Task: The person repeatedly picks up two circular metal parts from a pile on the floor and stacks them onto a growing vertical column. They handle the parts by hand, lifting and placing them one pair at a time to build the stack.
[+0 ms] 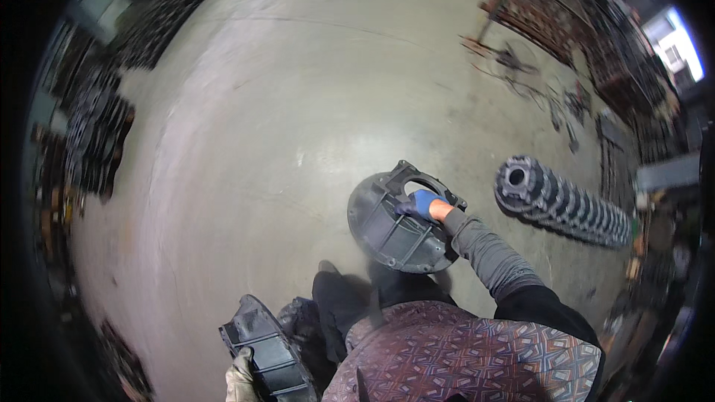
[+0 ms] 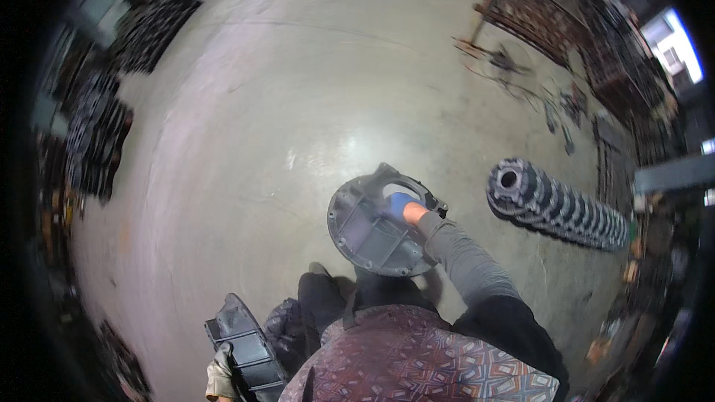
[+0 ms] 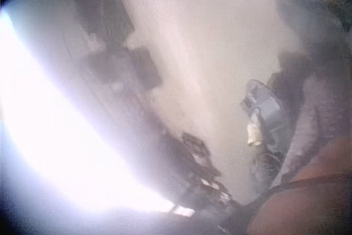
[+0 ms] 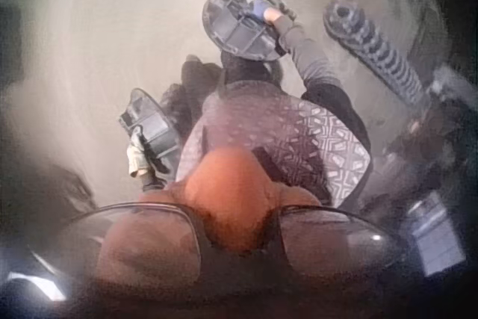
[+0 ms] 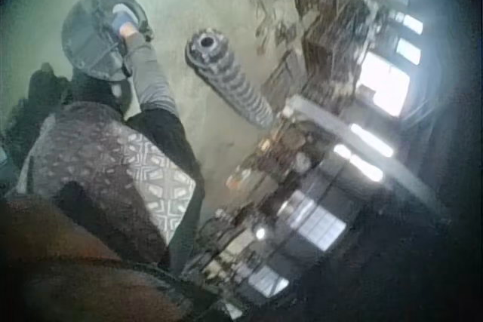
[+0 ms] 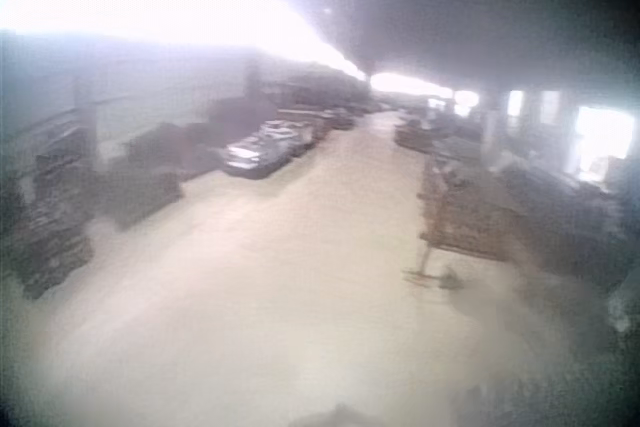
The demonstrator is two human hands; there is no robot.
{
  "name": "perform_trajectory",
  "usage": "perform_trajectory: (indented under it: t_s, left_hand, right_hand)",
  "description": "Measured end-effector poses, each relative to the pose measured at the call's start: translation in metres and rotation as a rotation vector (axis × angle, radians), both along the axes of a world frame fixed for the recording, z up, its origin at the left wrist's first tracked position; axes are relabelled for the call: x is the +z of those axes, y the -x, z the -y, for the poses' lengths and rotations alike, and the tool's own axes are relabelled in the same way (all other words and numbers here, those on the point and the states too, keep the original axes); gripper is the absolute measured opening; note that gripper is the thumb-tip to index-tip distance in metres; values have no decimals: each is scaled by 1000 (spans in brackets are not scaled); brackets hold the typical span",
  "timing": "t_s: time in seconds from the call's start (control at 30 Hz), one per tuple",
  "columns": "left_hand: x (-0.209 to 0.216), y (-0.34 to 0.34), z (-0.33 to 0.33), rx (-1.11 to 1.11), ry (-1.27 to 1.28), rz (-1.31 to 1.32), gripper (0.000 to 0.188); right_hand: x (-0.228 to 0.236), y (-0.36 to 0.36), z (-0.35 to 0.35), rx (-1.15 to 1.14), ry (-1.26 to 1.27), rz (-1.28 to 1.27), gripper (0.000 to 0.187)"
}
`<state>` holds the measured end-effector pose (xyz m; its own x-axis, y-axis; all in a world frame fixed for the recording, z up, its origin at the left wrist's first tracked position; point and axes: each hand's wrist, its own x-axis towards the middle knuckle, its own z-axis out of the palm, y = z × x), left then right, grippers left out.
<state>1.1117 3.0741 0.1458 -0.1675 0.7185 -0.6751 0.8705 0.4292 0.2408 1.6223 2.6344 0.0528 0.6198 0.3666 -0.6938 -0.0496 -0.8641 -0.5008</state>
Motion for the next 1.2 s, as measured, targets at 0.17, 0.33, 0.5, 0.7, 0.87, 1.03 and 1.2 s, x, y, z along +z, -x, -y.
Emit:
perform_trajectory:
  t_s: [0.17, 0.33, 0.5, 0.7, 0.87, 1.03, 1.2]
  left_hand:
    - [8, -59, -48, -571, -4, 46, 37]
    - [43, -164, 7, -1055, -63, 288, 60]
    - [27, -330, 144, -1059, 236, 399, 64]
    - [-18, -484, 273, -1396, 389, 379, 36]
    - [-34, -589, 414, -2157, -104, 510, 37]
    - [-16, -652, 597, -2057, 246, 173, 76]
    - [-70, -687, 755, -2408, 324, 164, 125]
  right_hand:
    - [34, 44, 82, -254, -43, 79, 75]
    - [92, 125, 239, -538, 64, 157, 74]
    - [97, 220, 410, -855, 3, 190, 70]
    - [70, 349, 529, -1348, -120, 75, 58]
    - [5, 399, 591, -1737, -286, 90, 53]
    - [-42, 419, 617, -1904, -240, 144, 53]
    - [-61, 434, 608, -2039, -177, 170, 53]
